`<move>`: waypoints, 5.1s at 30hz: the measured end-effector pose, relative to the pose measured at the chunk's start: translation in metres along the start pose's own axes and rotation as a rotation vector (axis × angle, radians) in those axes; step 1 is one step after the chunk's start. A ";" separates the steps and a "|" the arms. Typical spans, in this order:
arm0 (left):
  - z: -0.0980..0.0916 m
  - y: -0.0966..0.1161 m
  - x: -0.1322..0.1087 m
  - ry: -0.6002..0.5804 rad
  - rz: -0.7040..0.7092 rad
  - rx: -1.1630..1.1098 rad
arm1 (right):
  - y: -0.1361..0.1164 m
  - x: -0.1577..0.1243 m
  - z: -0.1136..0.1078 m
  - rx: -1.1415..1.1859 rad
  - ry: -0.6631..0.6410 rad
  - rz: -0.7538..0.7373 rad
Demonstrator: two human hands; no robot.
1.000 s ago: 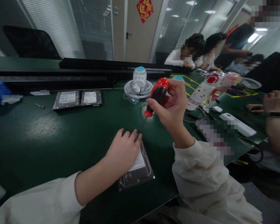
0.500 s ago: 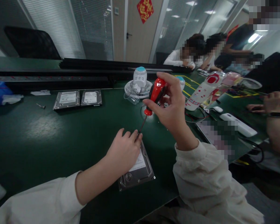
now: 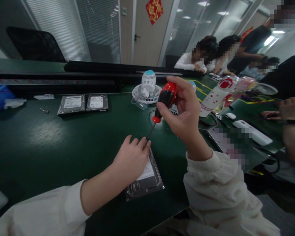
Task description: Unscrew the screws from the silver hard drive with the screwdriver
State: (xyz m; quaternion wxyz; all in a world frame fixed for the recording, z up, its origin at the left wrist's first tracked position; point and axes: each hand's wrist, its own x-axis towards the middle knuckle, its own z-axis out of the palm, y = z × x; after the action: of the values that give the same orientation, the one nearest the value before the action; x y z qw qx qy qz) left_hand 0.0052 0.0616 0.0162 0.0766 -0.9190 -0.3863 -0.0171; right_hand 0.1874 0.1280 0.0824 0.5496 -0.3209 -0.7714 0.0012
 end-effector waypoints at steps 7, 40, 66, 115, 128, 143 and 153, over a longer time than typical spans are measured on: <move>-0.001 -0.001 0.000 -0.027 0.013 0.004 | 0.004 0.002 0.001 -0.035 0.037 -0.139; -0.001 -0.001 0.000 -0.029 0.027 0.020 | 0.009 0.001 0.004 -0.016 0.040 -0.060; -0.001 -0.004 0.000 -0.011 0.041 -0.016 | 0.017 0.001 0.004 -0.082 0.137 -0.057; 0.000 -0.004 0.002 -0.040 0.032 -0.024 | 0.010 0.003 0.000 -0.034 0.056 -0.030; -0.021 -0.054 0.026 -0.122 -0.334 -0.787 | 0.011 0.004 0.001 -0.085 0.127 -0.131; 0.011 -0.081 0.069 -0.460 -0.371 -1.276 | 0.018 0.002 0.002 0.008 0.108 -0.159; 0.021 -0.086 0.070 -0.459 -0.338 -1.344 | 0.021 0.001 0.001 -0.011 0.082 -0.247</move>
State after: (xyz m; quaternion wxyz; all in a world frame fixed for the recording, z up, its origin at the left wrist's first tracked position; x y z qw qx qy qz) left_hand -0.0076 0.1731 0.0127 -0.5909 -0.6758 -0.4351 -0.0692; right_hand 0.1969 0.1452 0.0757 0.5747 -0.2265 -0.7819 -0.0838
